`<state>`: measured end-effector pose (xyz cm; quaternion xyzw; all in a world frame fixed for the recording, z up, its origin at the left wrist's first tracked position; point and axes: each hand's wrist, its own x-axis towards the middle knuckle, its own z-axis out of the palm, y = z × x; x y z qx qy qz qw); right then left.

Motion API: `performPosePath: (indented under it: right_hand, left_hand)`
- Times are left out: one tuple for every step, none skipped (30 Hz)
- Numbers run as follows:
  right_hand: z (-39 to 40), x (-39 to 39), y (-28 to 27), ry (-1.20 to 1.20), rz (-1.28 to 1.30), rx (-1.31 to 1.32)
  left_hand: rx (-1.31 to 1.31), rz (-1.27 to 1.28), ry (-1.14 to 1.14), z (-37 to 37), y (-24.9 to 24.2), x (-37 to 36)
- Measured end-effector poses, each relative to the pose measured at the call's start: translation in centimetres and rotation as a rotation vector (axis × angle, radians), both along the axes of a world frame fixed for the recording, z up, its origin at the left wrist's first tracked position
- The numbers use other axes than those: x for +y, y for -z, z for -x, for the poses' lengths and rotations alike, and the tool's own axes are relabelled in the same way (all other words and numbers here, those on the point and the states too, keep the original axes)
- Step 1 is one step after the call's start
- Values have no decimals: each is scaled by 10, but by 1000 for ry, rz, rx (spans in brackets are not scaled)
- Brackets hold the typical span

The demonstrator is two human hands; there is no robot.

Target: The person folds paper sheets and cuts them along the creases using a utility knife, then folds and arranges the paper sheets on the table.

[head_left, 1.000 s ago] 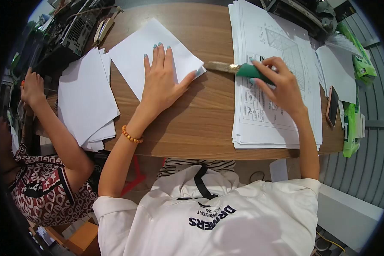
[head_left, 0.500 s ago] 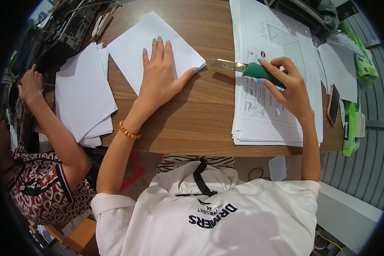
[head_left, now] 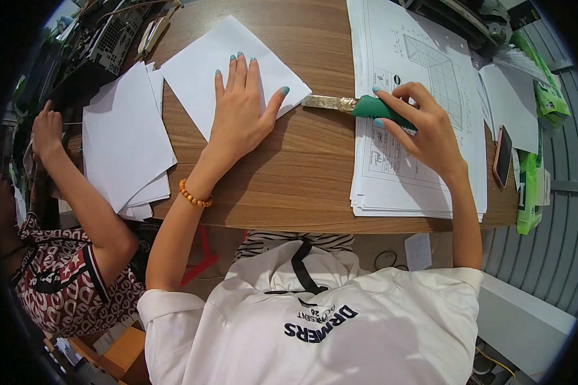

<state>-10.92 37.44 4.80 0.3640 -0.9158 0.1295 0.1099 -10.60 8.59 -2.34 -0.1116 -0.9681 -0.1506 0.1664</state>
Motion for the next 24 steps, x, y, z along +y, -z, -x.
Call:
performPosePath:
  right_hand:
    - [1,-1,0,0,0,-1]
    - [1,-3,0,-4,-9,-1]
    - [2,-4,0,-8,-17,-1]
    - [4,-5,0,-8,-17,-1]
    - [5,-6,1,2,2,14]
    - [6,-7,1,12,21,30]
    - [6,-7,0,11,22,29]
    - [6,-5,-3,11,45,17]
    - [7,-4,-6,10,68,5]
    - [7,-3,-9,8,68,4]
    - [5,-1,-11,26,64,-27]
    - [4,0,-13,45,60,-59]
    - [4,1,-12,44,59,-61]
    - [3,2,-11,27,44,-60]
    - [3,3,-11,12,31,-60]
    - [2,3,-10,14,30,-61]
    - [2,1,-8,-5,21,-59]
    - [2,0,-8,-25,12,-57]
    - [2,-1,-7,-24,13,-56]
    - [2,-2,-7,-21,3,-61]
    - [2,-3,-6,-18,-8,-64]
    - [3,-3,-6,-18,-7,-64]
    - [3,-3,-6,-15,-9,-54]
    - [3,-3,-6,-11,-11,-43]
  left_hand:
    - [-4,-3,1,0,0,0]
    - [-4,-3,1,0,0,0]
    - [3,-6,2,0,0,0]
    - [10,-8,3,0,0,0]
    - [10,-8,3,0,0,0]
    - [15,-1,11,0,-1,0]
    - [20,6,19,-1,-2,0]
    - [19,7,17,-2,-3,1]
    - [22,23,20,-2,-5,1]
    - [25,38,22,-3,-5,2]
    - [24,37,19,-3,-4,1]
    - [31,45,20,-3,-3,0]
    - [37,52,21,-2,-1,0]
    - [35,50,21,-2,-1,-1]
    - [33,32,15,-2,-1,-1]
    - [32,14,10,-1,0,0]
    - [32,13,13,-1,0,0]
    - [24,12,5,-1,0,0]
    - [16,11,-4,-1,0,0]
    - [16,12,-3,-1,-1,1]
    - [11,12,-3,-1,-1,1]
    - [5,12,-3,-1,-1,1]
    - [5,13,-4,-1,-1,0]
    - [7,8,-3,-1,0,0]
